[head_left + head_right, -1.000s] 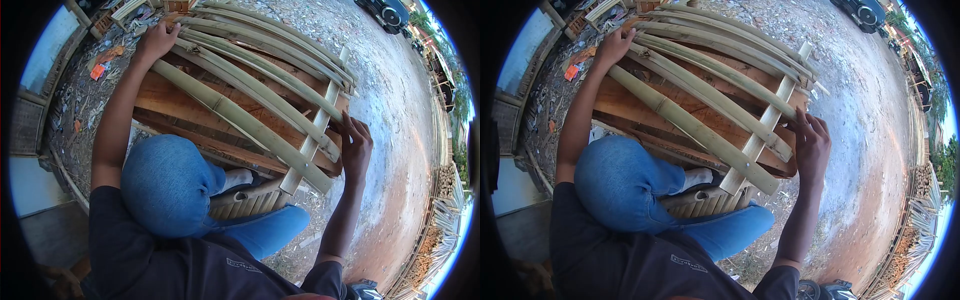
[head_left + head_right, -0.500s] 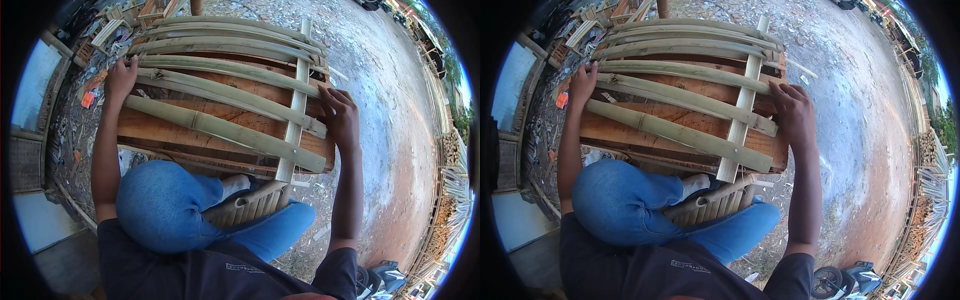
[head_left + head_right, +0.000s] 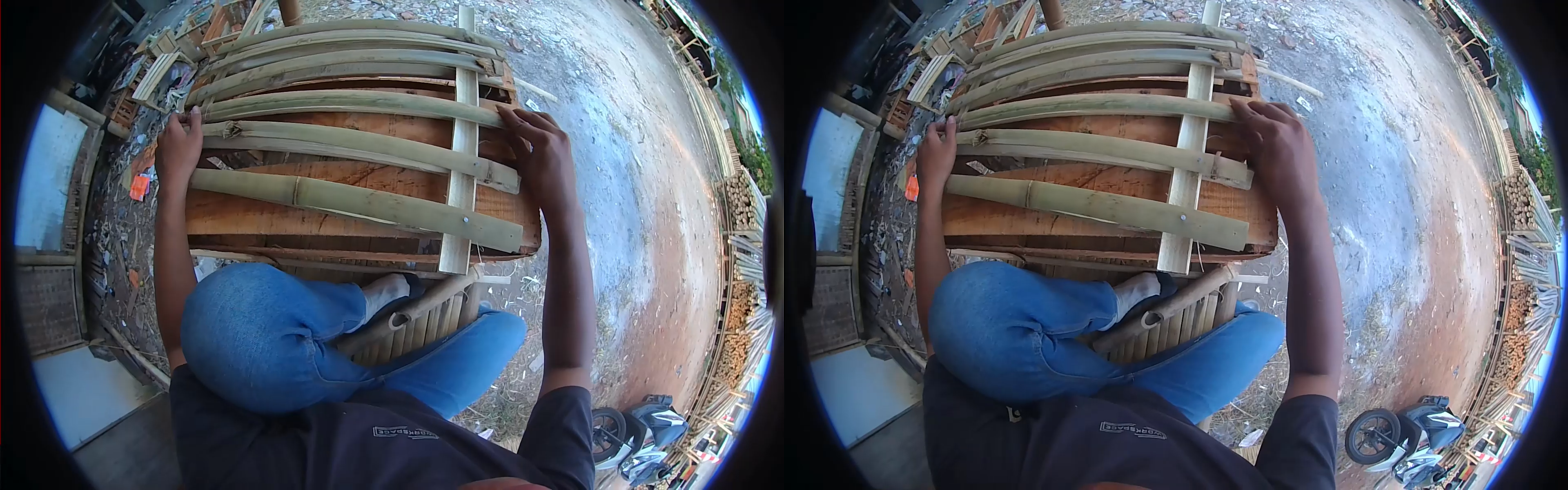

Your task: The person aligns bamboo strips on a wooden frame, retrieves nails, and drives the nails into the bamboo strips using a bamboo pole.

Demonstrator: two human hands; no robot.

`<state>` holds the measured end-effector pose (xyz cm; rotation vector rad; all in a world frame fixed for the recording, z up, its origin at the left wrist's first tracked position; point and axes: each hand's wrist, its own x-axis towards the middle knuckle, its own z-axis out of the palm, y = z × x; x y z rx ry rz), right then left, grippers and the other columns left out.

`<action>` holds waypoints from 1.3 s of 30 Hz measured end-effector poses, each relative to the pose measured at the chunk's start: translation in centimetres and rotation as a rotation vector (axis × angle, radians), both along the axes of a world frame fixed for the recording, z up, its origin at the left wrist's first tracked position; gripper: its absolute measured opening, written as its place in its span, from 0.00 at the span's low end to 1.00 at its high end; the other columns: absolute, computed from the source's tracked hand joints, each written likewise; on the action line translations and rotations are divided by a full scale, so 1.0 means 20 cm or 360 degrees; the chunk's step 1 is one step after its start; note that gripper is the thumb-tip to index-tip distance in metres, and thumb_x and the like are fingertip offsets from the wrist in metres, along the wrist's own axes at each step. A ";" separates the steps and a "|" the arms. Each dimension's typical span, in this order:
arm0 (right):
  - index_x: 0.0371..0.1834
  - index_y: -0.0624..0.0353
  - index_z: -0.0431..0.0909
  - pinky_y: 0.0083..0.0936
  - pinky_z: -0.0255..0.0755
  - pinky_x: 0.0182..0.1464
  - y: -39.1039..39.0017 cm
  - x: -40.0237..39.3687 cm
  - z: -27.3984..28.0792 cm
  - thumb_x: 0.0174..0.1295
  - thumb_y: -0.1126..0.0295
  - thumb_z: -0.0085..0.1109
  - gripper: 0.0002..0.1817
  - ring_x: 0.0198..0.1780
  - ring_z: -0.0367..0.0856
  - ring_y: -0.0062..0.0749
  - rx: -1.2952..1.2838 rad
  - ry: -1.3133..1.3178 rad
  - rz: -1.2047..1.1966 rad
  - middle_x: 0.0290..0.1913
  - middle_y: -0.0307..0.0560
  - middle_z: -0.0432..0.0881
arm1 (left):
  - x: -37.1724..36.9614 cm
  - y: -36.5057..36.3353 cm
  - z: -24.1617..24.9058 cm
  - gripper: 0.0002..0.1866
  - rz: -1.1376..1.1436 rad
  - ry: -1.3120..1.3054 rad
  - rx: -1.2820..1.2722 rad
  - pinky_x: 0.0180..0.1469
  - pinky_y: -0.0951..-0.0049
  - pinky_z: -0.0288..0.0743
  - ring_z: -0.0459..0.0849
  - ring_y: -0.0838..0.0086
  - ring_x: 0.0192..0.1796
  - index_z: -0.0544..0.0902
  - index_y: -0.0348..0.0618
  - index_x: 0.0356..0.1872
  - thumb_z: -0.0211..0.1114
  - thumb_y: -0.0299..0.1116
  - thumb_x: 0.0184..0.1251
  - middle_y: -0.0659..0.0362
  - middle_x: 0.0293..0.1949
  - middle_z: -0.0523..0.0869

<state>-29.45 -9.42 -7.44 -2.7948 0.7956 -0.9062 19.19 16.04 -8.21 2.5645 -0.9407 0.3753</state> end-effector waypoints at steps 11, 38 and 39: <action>0.59 0.50 0.85 0.39 0.78 0.57 0.03 0.01 -0.01 0.59 0.76 0.62 0.22 0.53 0.83 0.46 0.0030 -0.0066 -0.0048 0.53 0.47 0.87 | -0.10 -0.04 0.06 0.25 0.0042 -0.0864 0.0148 0.55 0.54 0.78 0.85 0.49 0.53 0.81 0.37 0.53 0.57 0.51 0.74 0.45 0.46 0.87; 0.59 0.50 0.84 0.38 0.78 0.56 0.04 0.03 -0.01 0.62 0.74 0.61 0.21 0.53 0.83 0.45 0.0004 -0.0036 -0.0073 0.53 0.47 0.87 | -0.81 -1.07 0.10 0.26 -0.1587 -0.0238 0.0342 0.64 0.56 0.74 0.81 0.52 0.59 0.79 0.42 0.59 0.68 0.48 0.67 0.47 0.55 0.84; 0.59 0.50 0.84 0.38 0.78 0.56 0.04 0.03 -0.01 0.61 0.74 0.61 0.21 0.53 0.83 0.45 -0.0006 -0.0031 -0.0076 0.53 0.47 0.87 | -0.80 -1.08 0.09 0.26 -0.1616 -0.0200 0.0311 0.64 0.56 0.74 0.81 0.52 0.59 0.79 0.42 0.59 0.70 0.48 0.66 0.47 0.55 0.84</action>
